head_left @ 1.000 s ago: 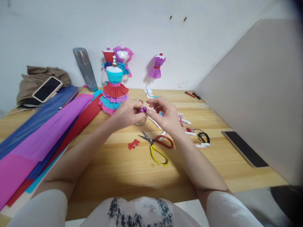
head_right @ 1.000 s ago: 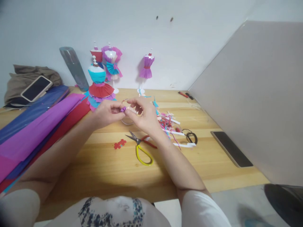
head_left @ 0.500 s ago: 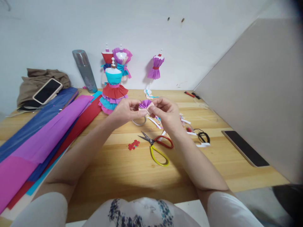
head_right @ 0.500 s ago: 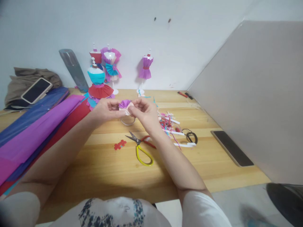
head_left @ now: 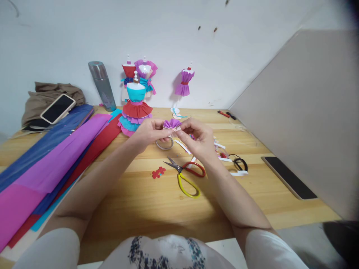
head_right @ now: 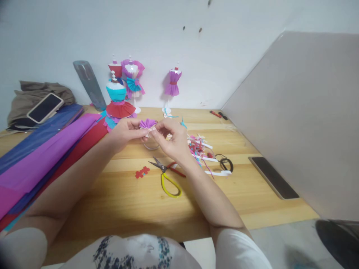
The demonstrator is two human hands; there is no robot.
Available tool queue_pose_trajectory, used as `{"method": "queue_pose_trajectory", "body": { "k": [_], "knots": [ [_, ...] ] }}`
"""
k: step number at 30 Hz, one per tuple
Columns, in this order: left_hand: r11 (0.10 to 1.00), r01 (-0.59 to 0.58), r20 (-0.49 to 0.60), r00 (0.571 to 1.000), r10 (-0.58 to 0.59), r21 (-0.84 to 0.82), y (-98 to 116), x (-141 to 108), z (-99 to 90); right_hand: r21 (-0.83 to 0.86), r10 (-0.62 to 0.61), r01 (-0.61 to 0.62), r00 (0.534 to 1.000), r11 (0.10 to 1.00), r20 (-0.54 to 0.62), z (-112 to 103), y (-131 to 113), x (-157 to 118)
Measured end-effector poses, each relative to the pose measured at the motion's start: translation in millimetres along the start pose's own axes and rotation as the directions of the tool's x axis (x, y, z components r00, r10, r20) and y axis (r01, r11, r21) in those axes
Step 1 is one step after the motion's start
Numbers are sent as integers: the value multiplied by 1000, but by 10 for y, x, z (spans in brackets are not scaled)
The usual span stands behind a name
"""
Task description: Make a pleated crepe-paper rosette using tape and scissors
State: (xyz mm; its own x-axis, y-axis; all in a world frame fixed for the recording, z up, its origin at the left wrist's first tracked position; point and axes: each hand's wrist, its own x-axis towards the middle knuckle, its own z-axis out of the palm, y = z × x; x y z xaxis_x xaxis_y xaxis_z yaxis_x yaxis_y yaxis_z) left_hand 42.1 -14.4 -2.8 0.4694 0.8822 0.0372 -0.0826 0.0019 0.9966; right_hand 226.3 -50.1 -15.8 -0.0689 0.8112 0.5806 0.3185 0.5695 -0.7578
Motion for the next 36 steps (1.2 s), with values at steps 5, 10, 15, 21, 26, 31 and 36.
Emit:
{"method": "queue_pose_trajectory", "body": {
  "k": [5, 10, 15, 21, 26, 31, 36],
  "knots": [
    [998, -5, 8, 1000, 6, -67, 1, 0, 0, 13, 61, -61, 998, 998, -4, 17, 26, -4],
    [998, -20, 13, 1000, 21, -58, -1, 10, -15, 73, 100, -95, 993, 993, -70, -2, 35, -13],
    [998, -6, 35, 999, 9, -65, 16, 16, -20, -28, -96, 95, 994, 995, -45, -19, -41, -26],
    [996, -23, 48, 998, 27, -91, 28, 7, -12, -146, -149, 149, 989, 978, 10, -21, -112, -16],
    [997, -29, 33, 999, 31, -71, 34, 14, -13, -171, -192, 179, 979, 969, -64, -32, -111, -24],
    [999, -23, 42, 999, 25, -42, 32, 7, -21, -253, -346, 329, 938, 910, -24, -34, -50, -32],
    [996, -44, 51, 998, 49, -81, -9, 15, -38, -316, -331, 330, 942, 889, 52, -28, -20, -15]
  ]
}}
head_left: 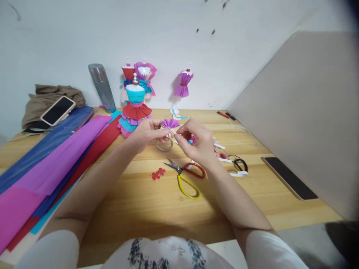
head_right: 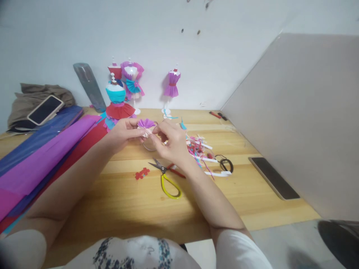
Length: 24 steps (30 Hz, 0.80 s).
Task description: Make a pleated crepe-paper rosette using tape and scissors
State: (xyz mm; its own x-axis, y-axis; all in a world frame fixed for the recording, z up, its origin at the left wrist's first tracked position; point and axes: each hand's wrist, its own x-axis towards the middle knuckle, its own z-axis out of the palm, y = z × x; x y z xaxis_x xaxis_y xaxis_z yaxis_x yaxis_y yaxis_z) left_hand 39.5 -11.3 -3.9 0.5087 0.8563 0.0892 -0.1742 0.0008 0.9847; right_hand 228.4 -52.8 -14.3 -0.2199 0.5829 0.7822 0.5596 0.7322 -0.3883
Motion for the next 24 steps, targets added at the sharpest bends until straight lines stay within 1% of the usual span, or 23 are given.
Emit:
{"method": "queue_pose_trajectory", "body": {
  "k": [4, 8, 10, 12, 13, 14, 16, 18, 19, 20, 21, 22, 24],
  "knots": [
    [1000, -18, 27, 999, 18, -8, -35, 12, -17, 18, -1, 0, 998, 1000, 69, 12, -23, 2],
    [1000, -23, -1, 1000, 23, -2, -57, 8, 4, 63, 48, -58, 987, 996, 153, 0, -52, -5],
    [1000, -4, -20, 1000, 4, -4, -51, 4, 25, 97, 70, -96, 967, 991, 246, -50, -46, 7],
    [1000, 0, -27, 1000, 0, -6, -30, 1, 40, 106, 99, -149, 920, 983, 380, -121, -4, 24],
    [1000, -7, -34, 999, 7, -6, -16, 0, 43, 101, 113, -177, 884, 979, 455, -153, 35, 29],
    [1000, -15, -45, 999, 15, -7, -2, 1, 42, 70, 139, -207, 835, 976, 532, -178, 84, 27],
    [1000, -25, -57, 998, 25, 8, 21, 6, 34, 17, 176, -261, 696, 965, 697, -187, 206, -8],
    [999, -36, -53, 998, 36, 7, 32, 13, 23, -61, 204, -294, 487, 954, 849, -145, 333, -86],
    [999, -35, -49, 998, 35, 6, 32, 18, 20, -111, 235, -307, 404, 945, 884, -112, 390, -137],
    [1000, -30, -45, 999, 30, 8, 29, 23, 20, -174, 280, -302, 358, 937, 891, -79, 438, -192],
    [1000, -20, -42, 999, 21, 16, 24, 27, 23, -236, 328, -293, 322, 927, 888, -48, 477, -247],
    [1000, -7, -40, 999, 8, 26, 17, 31, 28, -256, 346, -293, 314, 921, 884, -23, 506, -298],
    [999, 17, -41, 999, -15, 44, 3, 36, 44, -272, 364, -297, 323, 916, 874, 5, 539, -377]
  ]
}}
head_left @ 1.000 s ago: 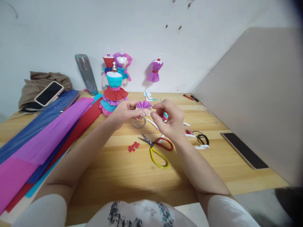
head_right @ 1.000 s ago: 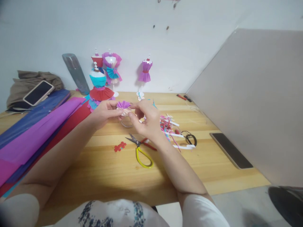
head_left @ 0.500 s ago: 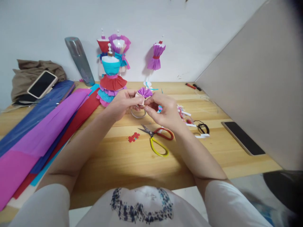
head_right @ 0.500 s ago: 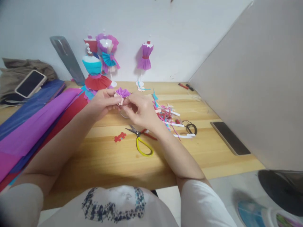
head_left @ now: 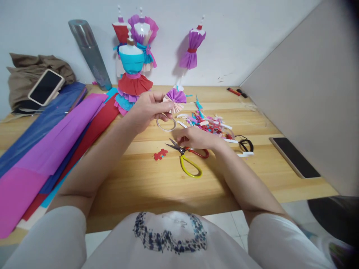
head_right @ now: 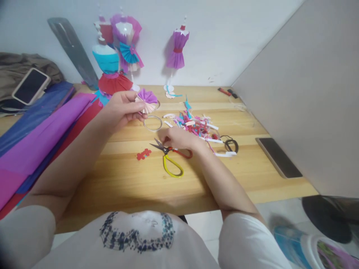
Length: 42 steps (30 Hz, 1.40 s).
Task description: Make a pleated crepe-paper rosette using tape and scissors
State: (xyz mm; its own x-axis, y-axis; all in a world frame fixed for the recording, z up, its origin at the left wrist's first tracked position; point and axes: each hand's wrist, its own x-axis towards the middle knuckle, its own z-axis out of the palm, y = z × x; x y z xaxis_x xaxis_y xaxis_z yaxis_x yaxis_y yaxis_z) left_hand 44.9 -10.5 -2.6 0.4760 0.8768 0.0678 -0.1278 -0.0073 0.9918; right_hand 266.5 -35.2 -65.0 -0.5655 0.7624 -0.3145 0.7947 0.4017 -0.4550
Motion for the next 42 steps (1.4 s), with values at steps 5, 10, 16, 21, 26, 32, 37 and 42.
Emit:
{"method": "queue_pose_trajectory", "body": {
  "k": [5, 10, 16, 21, 26, 32, 37, 42],
  "knots": [
    [998, 45, -7, 999, -45, 52, -22, -5, 27, 50, -26, 30, 996, 998, -82, 84, 11, 10],
    [993, 69, -24, 997, -67, 94, -55, 5, 2, 109, -39, 53, 992, 993, -121, 138, -9, 47],
    [994, 88, -3, 996, -88, 67, -88, 14, 0, 295, -76, 109, 990, 949, -122, 125, 33, 28],
    [992, 120, 27, 992, -120, -30, -56, 2, 34, 393, -79, 137, 984, 909, -160, 69, 98, 6],
    [988, 134, 42, 991, -131, -75, -79, 10, 33, 326, -54, 94, 990, 941, -131, 120, 87, 40],
    [970, 215, 129, 971, -200, -117, -341, 50, 30, 221, -25, 59, 988, 974, -155, 201, 28, 78],
    [868, 487, 103, 873, -478, -99, -653, 142, 19, 270, 61, -41, 996, 962, -69, 194, 42, 79],
    [840, 503, 92, 864, -495, -206, -804, 204, -32, 104, 114, -105, 989, 989, -93, 195, -17, 72]
  ]
}}
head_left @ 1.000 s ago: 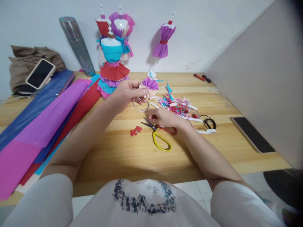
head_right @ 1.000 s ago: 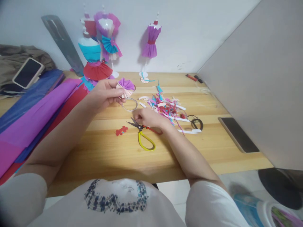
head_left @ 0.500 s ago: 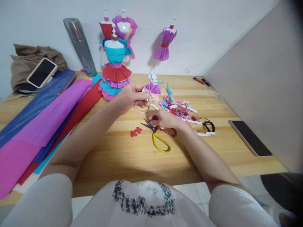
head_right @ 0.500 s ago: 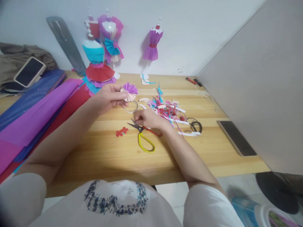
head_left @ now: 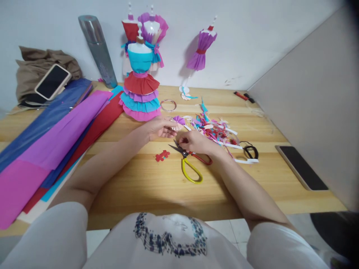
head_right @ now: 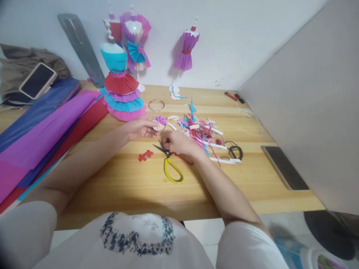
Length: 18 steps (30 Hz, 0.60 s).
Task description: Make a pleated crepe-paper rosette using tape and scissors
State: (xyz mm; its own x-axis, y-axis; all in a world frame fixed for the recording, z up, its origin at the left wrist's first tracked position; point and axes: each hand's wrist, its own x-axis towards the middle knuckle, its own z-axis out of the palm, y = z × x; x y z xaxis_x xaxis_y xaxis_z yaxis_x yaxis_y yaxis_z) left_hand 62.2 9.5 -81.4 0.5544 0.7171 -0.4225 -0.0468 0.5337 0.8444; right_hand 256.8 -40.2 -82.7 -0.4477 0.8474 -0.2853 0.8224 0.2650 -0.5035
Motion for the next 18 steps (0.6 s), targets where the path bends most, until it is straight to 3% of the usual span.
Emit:
{"method": "queue_pose_trajectory", "body": {
  "k": [4, 8, 12, 15, 17, 18],
  "knots": [
    [998, -39, 33, 999, 40, -39, 29, -10, -22, -70, 50, -56, 996, 996, -75, -4, -102, -38],
    [991, -95, 70, 992, 102, -94, 99, -62, -3, 47, 30, -27, 997, 999, -77, -137, -99, -120],
    [964, -196, 97, 972, 215, -177, 189, -139, 22, 256, -42, 90, 981, 963, -187, -425, -59, -352],
    [947, -249, 128, 952, 278, -203, 240, -199, 41, 552, -186, 300, 949, 778, -253, -605, -156, -559],
    [941, -275, 167, 936, 308, -196, 259, -237, 57, 652, -320, 504, 864, 567, -390, -666, -276, -635],
    [939, -289, 186, 928, 322, -186, 265, -256, 65, 681, -340, 526, 850, 510, -402, -683, -339, -646]
  ]
}}
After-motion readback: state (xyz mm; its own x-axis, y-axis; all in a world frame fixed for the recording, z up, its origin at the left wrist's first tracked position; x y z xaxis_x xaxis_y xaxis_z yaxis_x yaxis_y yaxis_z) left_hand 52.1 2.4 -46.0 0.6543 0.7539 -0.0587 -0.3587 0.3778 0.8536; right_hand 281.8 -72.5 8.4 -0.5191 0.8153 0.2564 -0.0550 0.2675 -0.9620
